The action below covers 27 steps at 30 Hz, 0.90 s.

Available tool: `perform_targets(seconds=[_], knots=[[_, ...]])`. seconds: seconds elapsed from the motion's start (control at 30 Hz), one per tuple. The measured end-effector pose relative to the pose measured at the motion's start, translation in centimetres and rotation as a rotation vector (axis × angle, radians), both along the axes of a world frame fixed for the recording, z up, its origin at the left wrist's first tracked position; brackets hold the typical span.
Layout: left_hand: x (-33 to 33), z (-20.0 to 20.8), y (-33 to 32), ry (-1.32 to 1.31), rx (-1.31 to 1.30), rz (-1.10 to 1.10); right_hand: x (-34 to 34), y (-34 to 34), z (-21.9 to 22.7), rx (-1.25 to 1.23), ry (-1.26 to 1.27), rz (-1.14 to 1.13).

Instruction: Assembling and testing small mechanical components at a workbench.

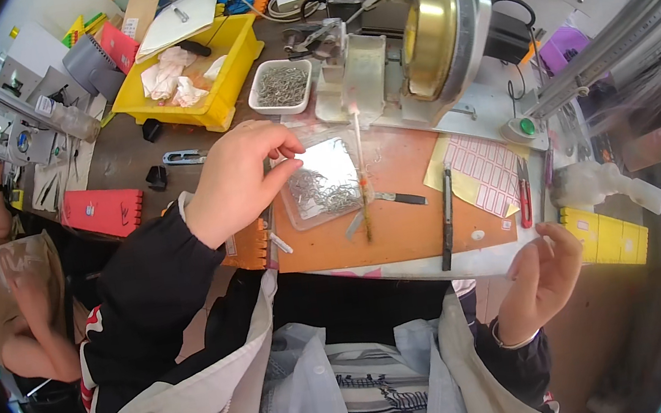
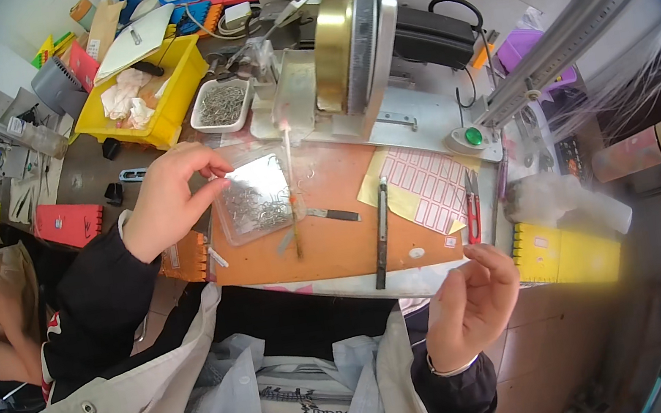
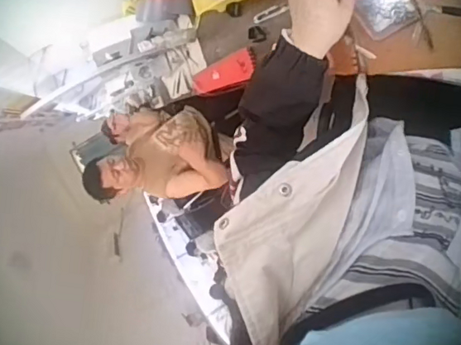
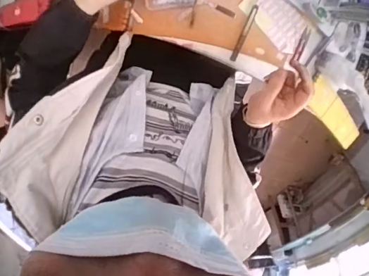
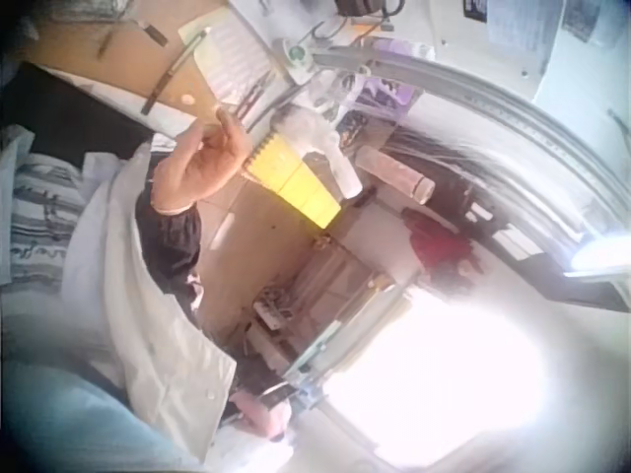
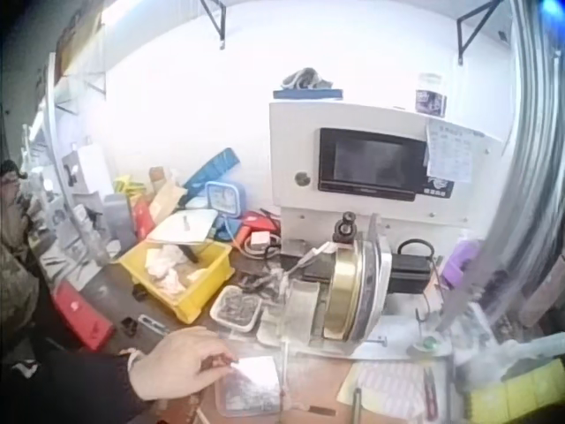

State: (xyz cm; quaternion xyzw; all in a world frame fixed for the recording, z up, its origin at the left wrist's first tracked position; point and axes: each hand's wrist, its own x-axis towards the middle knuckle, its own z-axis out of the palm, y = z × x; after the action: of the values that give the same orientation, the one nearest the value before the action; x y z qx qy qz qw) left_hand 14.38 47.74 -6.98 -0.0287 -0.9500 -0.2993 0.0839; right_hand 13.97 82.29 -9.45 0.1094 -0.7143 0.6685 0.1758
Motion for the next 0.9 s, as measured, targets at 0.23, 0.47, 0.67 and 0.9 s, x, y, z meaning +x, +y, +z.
perform_targets(seconds=[0.23,0.47,0.67,0.9], knots=[[-1.2,-2.3,0.0,0.036,-0.146,-0.213,0.8,-1.6,-0.1,0.238,0.103,0.144],[-1.9,-2.7,0.2,-0.011,-0.067,-0.215,0.8,-2.7,0.6,0.272,0.081,0.131],[-0.6,-1.7,-0.2,-0.069,0.248,-0.038,-1.5,-6.2,2.3,0.474,0.051,0.349],[0.2,-1.2,-0.3,-0.148,0.352,0.031,-3.0,-10.2,2.7,0.529,0.029,0.511]])
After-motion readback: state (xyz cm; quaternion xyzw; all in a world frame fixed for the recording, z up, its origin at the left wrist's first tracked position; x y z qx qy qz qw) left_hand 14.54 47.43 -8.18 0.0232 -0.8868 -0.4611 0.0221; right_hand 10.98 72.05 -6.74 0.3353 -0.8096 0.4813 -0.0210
